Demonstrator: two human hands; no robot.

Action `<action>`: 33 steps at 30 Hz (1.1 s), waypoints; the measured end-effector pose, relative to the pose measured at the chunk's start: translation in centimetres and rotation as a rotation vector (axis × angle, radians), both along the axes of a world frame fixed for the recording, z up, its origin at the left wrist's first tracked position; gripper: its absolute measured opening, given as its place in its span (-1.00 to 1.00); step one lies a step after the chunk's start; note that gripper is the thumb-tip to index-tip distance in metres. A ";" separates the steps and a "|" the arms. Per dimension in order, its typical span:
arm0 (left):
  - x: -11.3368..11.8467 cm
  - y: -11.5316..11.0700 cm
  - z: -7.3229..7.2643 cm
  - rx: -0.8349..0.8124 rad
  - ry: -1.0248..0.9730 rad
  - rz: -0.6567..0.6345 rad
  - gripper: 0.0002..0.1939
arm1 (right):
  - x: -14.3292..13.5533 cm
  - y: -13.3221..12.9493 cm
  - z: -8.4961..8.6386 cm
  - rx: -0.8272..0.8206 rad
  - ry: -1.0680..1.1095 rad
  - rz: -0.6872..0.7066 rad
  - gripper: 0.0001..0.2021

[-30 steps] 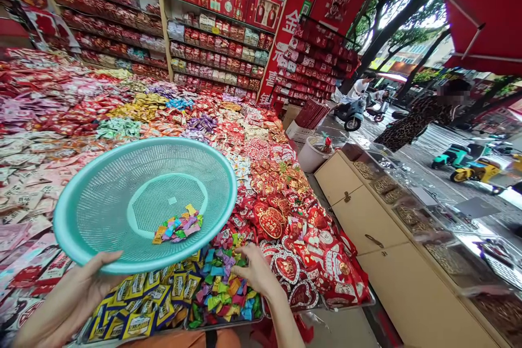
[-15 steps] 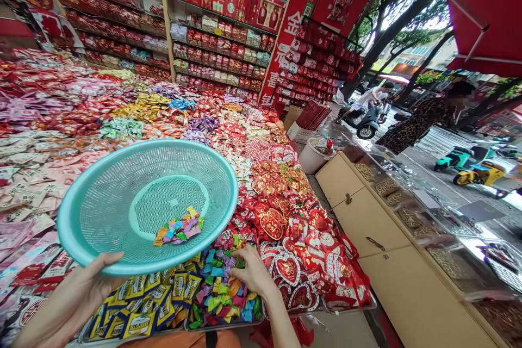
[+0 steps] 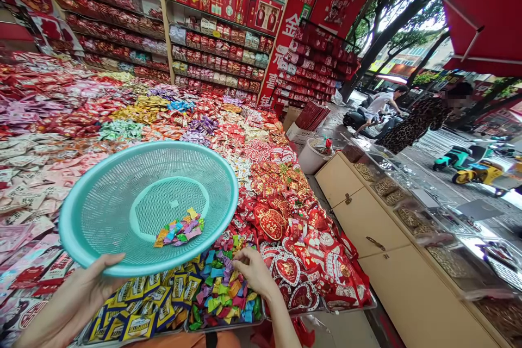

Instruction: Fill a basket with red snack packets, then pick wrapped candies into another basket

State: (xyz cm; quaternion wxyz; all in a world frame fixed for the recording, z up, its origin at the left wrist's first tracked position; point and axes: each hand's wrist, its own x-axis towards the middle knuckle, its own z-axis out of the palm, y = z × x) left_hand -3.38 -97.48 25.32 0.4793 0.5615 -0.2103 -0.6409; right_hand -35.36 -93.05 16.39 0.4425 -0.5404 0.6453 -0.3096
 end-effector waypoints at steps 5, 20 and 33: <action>0.1 0.0 -0.5 -0.035 0.014 -0.034 -0.82 | -0.5 0.1 1.2 0.032 -0.117 -0.011 -0.77; -0.9 0.1 -0.5 -0.010 0.065 0.001 -0.72 | 3.2 -4.6 12.8 -0.266 -0.067 0.060 -0.84; -0.9 0.2 0.0 -0.007 0.039 -0.028 -0.65 | 6.3 -5.8 11.2 -0.434 0.270 0.092 -0.84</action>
